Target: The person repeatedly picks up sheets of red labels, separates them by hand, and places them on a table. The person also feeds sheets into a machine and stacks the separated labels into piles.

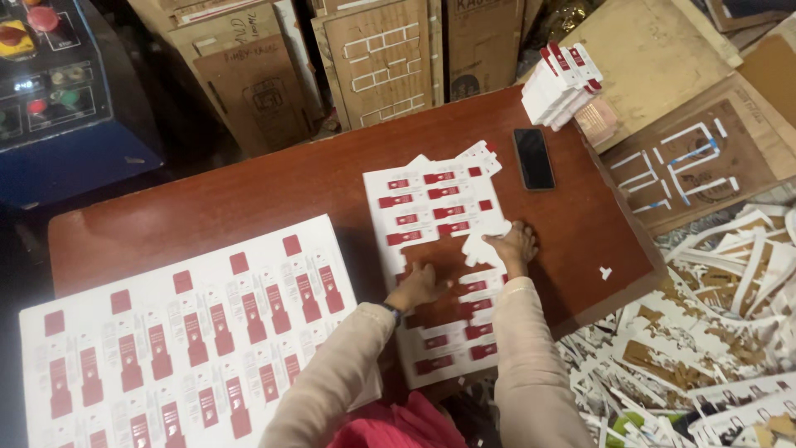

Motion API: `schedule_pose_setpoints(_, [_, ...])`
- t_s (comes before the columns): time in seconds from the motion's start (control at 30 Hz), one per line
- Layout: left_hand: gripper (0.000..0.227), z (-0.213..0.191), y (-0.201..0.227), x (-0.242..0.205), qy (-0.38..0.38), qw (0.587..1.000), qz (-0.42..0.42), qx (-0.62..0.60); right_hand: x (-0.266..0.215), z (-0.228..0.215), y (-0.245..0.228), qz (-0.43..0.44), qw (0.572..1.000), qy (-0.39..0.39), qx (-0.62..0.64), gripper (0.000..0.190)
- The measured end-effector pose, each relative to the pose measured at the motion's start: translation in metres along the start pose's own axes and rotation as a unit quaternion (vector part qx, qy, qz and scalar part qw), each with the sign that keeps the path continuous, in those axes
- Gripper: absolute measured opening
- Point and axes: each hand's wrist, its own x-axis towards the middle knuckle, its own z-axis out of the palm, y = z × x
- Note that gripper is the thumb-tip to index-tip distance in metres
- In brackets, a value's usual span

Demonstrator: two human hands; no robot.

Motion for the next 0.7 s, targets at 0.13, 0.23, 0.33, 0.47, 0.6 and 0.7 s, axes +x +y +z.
schedule_pose_setpoints(0.13, [0.085,0.024,-0.017,0.043,-0.071,0.988,-0.057,0.122,0.014,0.003,-0.001,0.003,0.985,-0.15,0.083,0.059])
schedule_pose_setpoints(0.23, [0.08,0.031,-0.036,0.057,-0.089,0.987,-0.015,0.13,0.022,0.011,-0.008,-0.082,0.9,-0.187,0.386,0.051])
schedule_pose_setpoints(0.33, [0.081,0.033,-0.05,0.062,-0.075,0.993,0.0,0.093,0.025,0.029,-0.024,-0.158,0.93,-0.022,0.332,0.068])
schedule_pose_setpoints(0.47, [0.074,0.035,-0.051,0.056,-0.055,0.992,0.029,0.105,0.026,0.044,-0.047,-0.095,0.923,-0.124,0.351,0.05])
schedule_pose_setpoints(0.6, [0.07,0.012,-0.034,0.034,-0.014,0.997,0.062,0.054,0.02,0.032,-0.067,-0.129,0.819,-0.256,0.497,0.032])
schedule_pose_setpoints(0.7, [0.065,-0.032,-0.01,0.009,0.075,0.984,0.16,-0.002,0.013,-0.008,-0.08,-0.215,0.772,-0.284,0.527,0.028])
